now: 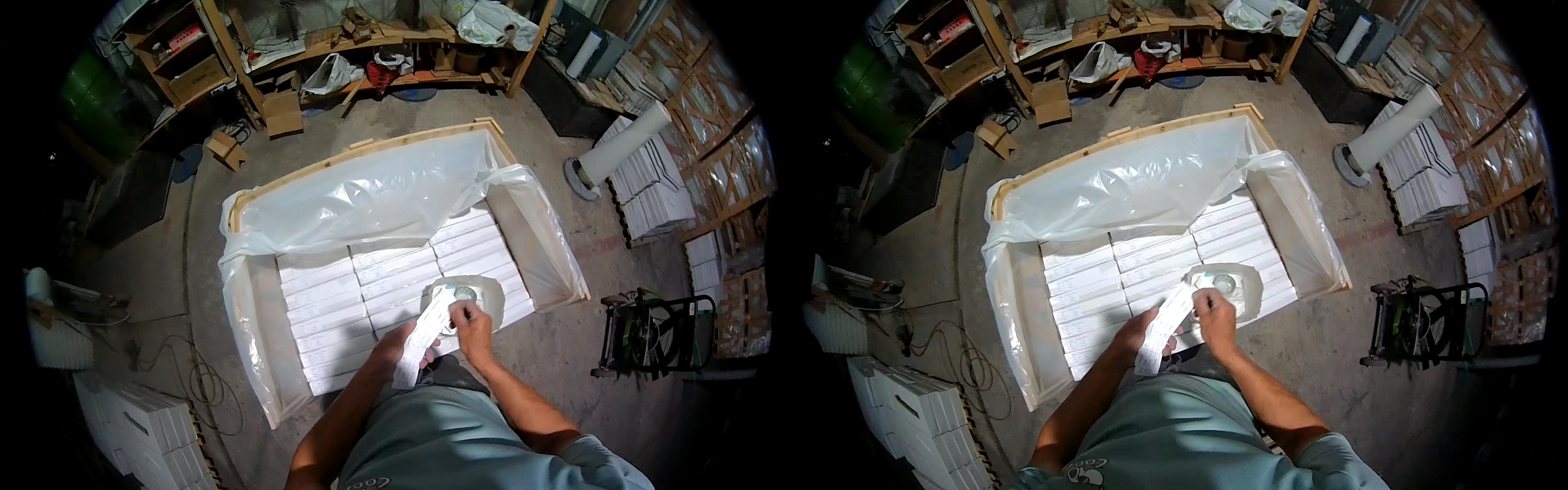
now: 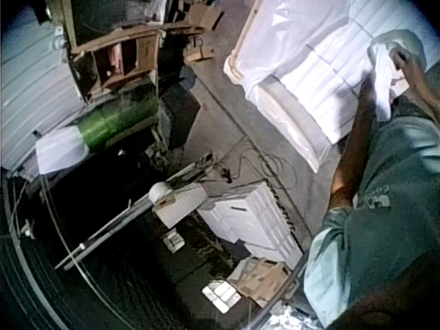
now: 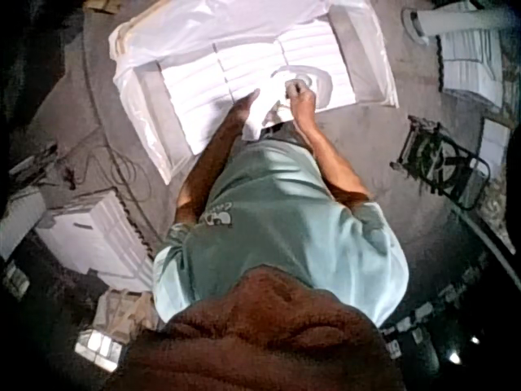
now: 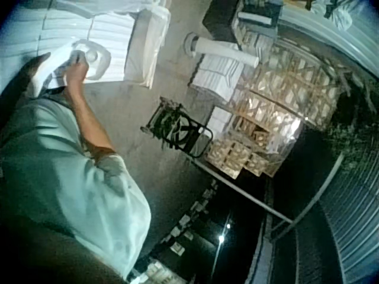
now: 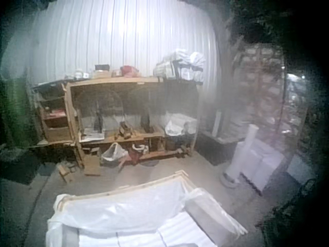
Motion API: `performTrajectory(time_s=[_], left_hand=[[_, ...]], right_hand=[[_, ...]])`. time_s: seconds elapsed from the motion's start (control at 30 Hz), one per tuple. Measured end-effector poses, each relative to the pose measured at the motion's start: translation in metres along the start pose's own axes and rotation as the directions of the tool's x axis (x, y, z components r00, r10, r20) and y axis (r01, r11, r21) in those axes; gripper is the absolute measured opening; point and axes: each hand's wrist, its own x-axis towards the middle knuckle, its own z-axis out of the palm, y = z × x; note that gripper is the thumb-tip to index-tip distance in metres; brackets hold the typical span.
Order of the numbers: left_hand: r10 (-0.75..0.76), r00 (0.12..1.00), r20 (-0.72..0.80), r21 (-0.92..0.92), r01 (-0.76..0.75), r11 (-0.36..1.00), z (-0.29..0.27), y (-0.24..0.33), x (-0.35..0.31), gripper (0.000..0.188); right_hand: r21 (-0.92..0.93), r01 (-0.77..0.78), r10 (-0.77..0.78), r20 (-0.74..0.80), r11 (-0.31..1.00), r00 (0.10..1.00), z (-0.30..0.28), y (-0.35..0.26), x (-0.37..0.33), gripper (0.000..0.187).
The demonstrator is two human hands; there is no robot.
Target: The person applies adhesive labels to stacks of white rectangular items arranged on a wooden pallet. They peel each label from a roll and place it on the top of a stack, repeating the process across multiple stacks.
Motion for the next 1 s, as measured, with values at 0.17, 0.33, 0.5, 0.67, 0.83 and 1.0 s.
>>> performTrajectory(time_s=[0.17, 0.33, 0.5, 0.67, 0.83, 1.0], left_hand=[[-0.059, 0.983, -0.175, -0.003, 0.059, 0.998, -0.002, 0.01, -0.014, 0.051], [-0.048, 0.947, -0.317, 0.281, 0.143, 0.949, 0.015, 0.02, -0.006, 0.033], [-0.062, 0.949, -0.309, 0.322, 0.166, 0.932, 0.022, 0.029, -0.007, 0.031], [-0.072, 0.946, -0.315, 0.351, 0.186, 0.917, 0.022, 0.035, -0.01, 0.033], [-0.091, 0.942, -0.324, 0.307, 0.196, 0.931, 0.016, 0.032, -0.009, 0.037], [-0.09, 0.946, -0.31, 0.248, 0.172, 0.953, 0.011, 0.028, -0.011, 0.038]], right_hand=[[0.163, -0.044, 0.024, 0.119, 0.986, 0.993, -0.008, -0.008, 0.001, 0.021], [-0.093, 0.194, -0.157, 0.305, 0.977, 0.939, -0.009, -0.03, -0.011, 0.02], [0.35, -0.394, 0.183, 0.505, 0.85, 0.843, -0.017, -0.037, -0.006, 0.022], [0.406, -0.56, 0.231, 0.622, 0.722, 0.748, -0.022, -0.044, -0.004, 0.023], [0.405, -0.586, 0.221, 0.659, 0.702, 0.719, -0.018, -0.033, 0.001, 0.023], [0.337, -0.553, 0.225, 0.662, 0.762, 0.714, -0.015, -0.031, 0.004, 0.023]])
